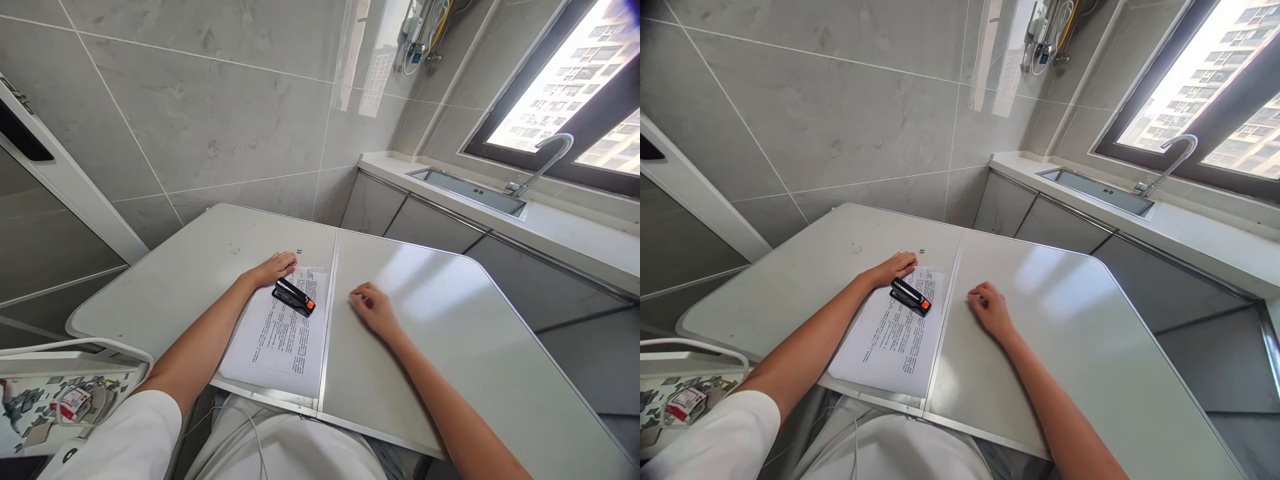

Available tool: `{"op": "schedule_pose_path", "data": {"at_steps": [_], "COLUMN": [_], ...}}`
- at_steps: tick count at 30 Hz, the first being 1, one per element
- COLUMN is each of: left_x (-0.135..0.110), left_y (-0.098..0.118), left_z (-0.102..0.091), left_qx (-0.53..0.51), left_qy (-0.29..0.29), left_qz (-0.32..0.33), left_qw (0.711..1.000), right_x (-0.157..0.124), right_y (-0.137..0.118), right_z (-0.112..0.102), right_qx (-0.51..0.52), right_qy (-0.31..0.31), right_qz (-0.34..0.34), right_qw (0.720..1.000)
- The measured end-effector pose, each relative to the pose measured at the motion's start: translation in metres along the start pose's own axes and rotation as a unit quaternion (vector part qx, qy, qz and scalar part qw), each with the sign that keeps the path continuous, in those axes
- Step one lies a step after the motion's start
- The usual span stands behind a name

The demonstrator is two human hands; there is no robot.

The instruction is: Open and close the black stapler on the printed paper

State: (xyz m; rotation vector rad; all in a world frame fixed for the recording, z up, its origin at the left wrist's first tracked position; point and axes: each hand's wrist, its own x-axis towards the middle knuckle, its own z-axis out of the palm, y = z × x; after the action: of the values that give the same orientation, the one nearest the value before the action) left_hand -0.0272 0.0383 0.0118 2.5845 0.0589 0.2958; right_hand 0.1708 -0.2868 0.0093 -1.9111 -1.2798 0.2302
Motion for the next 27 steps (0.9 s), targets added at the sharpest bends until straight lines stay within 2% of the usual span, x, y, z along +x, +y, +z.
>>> {"op": "schedule_pose_path", "data": {"at_steps": [3,6,10,15,20,27], "left_x": [0.000,0.000,0.000,0.000,0.002,0.000], "left_y": [0.003,0.006,0.007,0.003,-0.004,-0.002], "left_z": [-0.002,-0.003,-0.002,-0.002,-0.001,0.000], "left_qx": [-0.003,0.001,0.010,-0.005,-0.013,0.013], "left_qy": [0.000,0.003,0.011,0.060,0.108,0.078], "left_qz": [-0.001,-0.003,-0.003,-0.015,-0.036,-0.035], "left_qw": [1.000,1.000,1.000,0.998,0.993,0.996], "right_x": [0.004,0.007,0.000,-0.015,-0.014,-0.019], "right_y": [-0.034,-0.052,-0.066,-0.084,-0.092,-0.071], "right_z": [0.037,0.061,0.081,0.097,0.097,0.067], "right_qx": [0.023,-0.001,-0.059,-0.119,-0.164,-0.166], "right_qy": [-0.003,-0.024,-0.038,-0.019,-0.033,-0.059], "right_qz": [0.018,0.038,0.030,0.086,0.084,0.094], "right_qw": [1.000,0.999,0.997,0.989,0.982,0.980]}}
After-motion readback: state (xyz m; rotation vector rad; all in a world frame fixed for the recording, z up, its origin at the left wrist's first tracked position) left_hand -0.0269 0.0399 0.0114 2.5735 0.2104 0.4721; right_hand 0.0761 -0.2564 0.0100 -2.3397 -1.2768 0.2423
